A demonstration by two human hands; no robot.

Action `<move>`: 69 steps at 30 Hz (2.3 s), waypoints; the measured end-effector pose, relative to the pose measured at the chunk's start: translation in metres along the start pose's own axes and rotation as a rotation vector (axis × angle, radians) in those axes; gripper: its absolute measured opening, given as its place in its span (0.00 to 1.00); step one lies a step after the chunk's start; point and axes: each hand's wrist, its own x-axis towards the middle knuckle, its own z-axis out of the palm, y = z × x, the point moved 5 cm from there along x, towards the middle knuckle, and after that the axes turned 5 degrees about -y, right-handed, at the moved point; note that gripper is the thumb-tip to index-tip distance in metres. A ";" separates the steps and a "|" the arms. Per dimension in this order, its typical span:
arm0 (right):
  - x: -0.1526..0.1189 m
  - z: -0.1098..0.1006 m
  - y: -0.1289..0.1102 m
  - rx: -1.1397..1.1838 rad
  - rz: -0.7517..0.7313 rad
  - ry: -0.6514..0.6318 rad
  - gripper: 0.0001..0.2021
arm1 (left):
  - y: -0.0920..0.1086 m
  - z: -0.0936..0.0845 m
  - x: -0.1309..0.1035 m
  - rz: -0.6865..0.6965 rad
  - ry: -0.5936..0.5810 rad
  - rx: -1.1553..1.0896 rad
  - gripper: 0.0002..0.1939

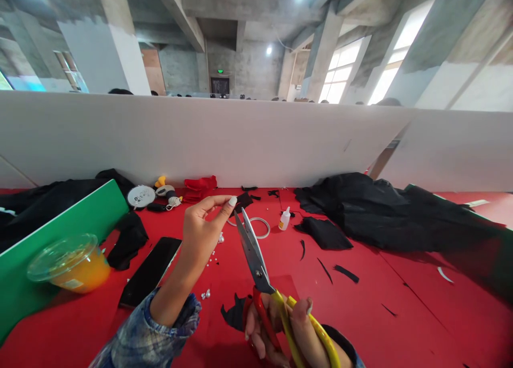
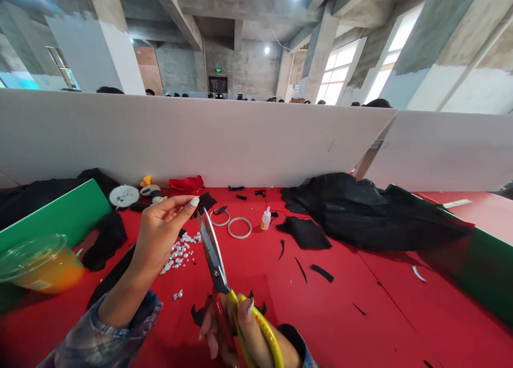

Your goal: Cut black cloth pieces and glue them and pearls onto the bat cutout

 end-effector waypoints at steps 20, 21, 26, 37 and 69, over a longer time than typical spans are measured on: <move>0.003 -0.004 0.004 -0.011 -0.020 0.076 0.43 | 0.016 0.012 -0.008 0.201 -0.024 0.225 0.06; 0.003 -0.004 0.004 -0.011 -0.017 0.083 0.43 | 0.013 0.014 -0.008 0.151 -0.040 0.170 0.07; 0.004 -0.004 0.000 -0.062 -0.025 0.156 0.41 | -0.001 0.026 -0.009 -0.047 -0.133 -0.080 0.09; 0.000 -0.013 -0.005 -0.191 -0.082 0.301 0.36 | -0.002 0.037 -0.017 -0.131 -0.251 -0.067 0.13; -0.005 -0.026 0.013 -0.283 -0.081 0.358 0.33 | 0.009 0.038 -0.017 -0.060 -0.399 0.057 0.12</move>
